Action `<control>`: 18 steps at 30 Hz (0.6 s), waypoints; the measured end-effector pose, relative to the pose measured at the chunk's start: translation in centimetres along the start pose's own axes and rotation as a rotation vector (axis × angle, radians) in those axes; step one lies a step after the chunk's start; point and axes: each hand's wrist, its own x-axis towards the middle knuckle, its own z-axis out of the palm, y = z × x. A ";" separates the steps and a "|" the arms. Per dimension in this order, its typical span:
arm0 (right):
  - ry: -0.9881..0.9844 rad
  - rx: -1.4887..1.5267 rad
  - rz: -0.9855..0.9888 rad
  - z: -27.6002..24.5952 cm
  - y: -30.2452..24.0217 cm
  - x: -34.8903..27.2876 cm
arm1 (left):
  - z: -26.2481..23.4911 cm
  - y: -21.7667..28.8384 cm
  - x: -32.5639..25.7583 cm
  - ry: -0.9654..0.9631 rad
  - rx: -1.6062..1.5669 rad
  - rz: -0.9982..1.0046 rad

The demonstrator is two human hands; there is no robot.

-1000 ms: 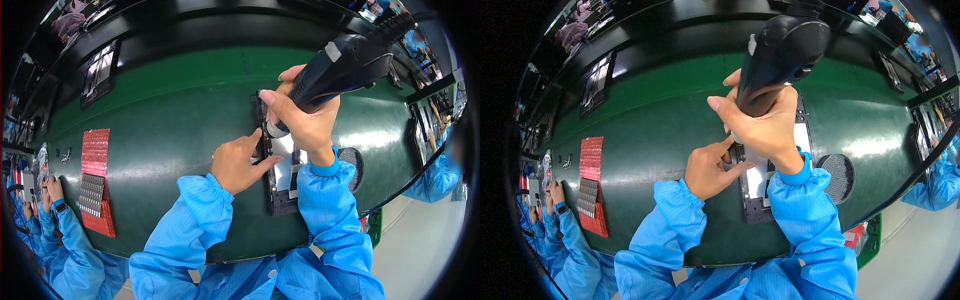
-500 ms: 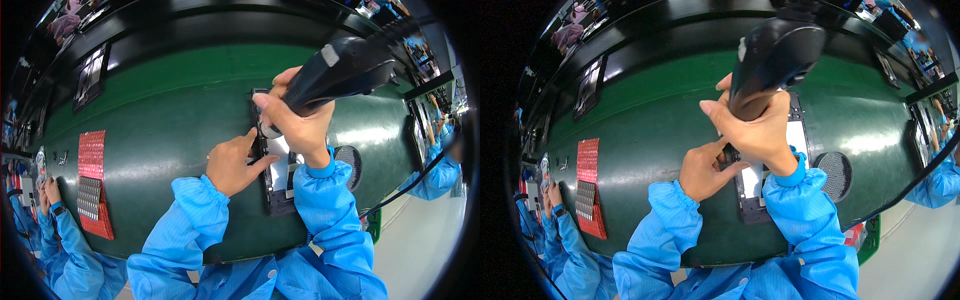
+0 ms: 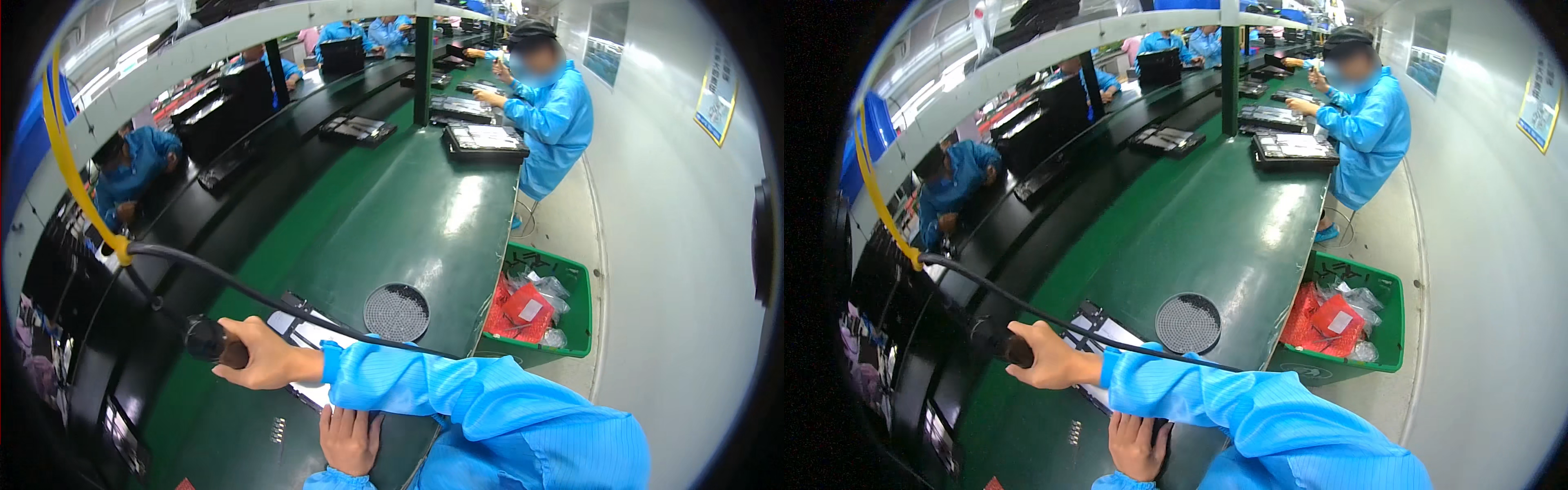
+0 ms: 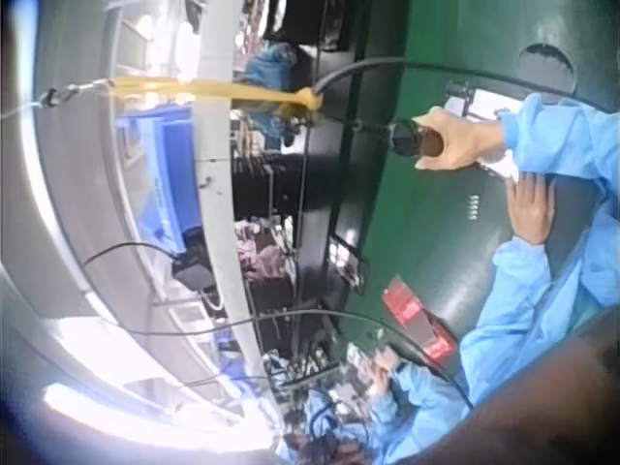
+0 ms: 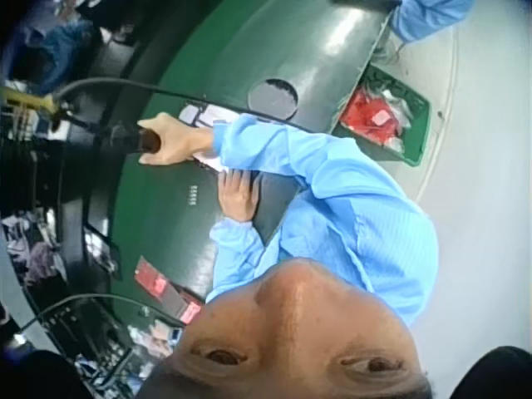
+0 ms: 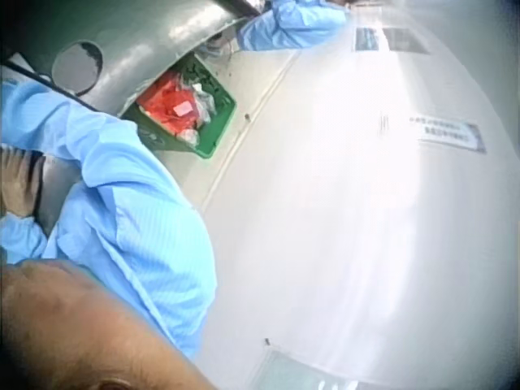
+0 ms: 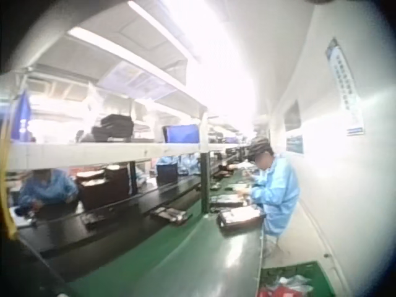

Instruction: Assembling electronic devices on a production line using an electric screwdriver.

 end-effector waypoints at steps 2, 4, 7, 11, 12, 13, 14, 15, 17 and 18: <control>0.067 -0.015 -0.068 -0.8 -1.5 -0.1 | -0.2 -1.7 0.1 0.028 0.048 -0.027; 0.106 -0.009 0.007 -2.6 -2.1 -1.5 | -0.5 -4.1 1.6 0.042 0.093 -0.097; 0.140 -0.139 -0.057 -2.9 -1.3 -4.0 | -1.3 -12.2 3.2 0.063 0.082 -0.238; 0.153 -0.081 0.113 -2.5 -0.8 -6.7 | -3.3 -21.0 4.7 -0.012 0.347 -0.430; 0.169 -0.097 0.092 -2.8 -1.1 -7.1 | -3.6 -22.0 4.9 -0.017 0.366 -0.455; 0.187 -0.090 0.158 -3.0 -1.4 -7.4 | -3.7 -22.9 4.9 -0.024 0.388 -0.485; 0.206 -0.082 0.226 -3.3 -1.5 -7.8 | -3.2 -23.8 4.5 -0.017 0.393 -0.463; 0.227 -0.088 0.210 -3.4 -1.5 -8.2 | -2.5 -24.8 4.1 0.011 0.424 -0.475; 0.289 -0.151 0.223 -4.0 -1.3 -9.1 | -1.9 -25.9 3.9 0.043 0.454 -0.458; 0.312 -0.145 0.243 -4.1 -1.5 -9.4 | -1.9 -25.9 3.6 0.044 0.464 -0.476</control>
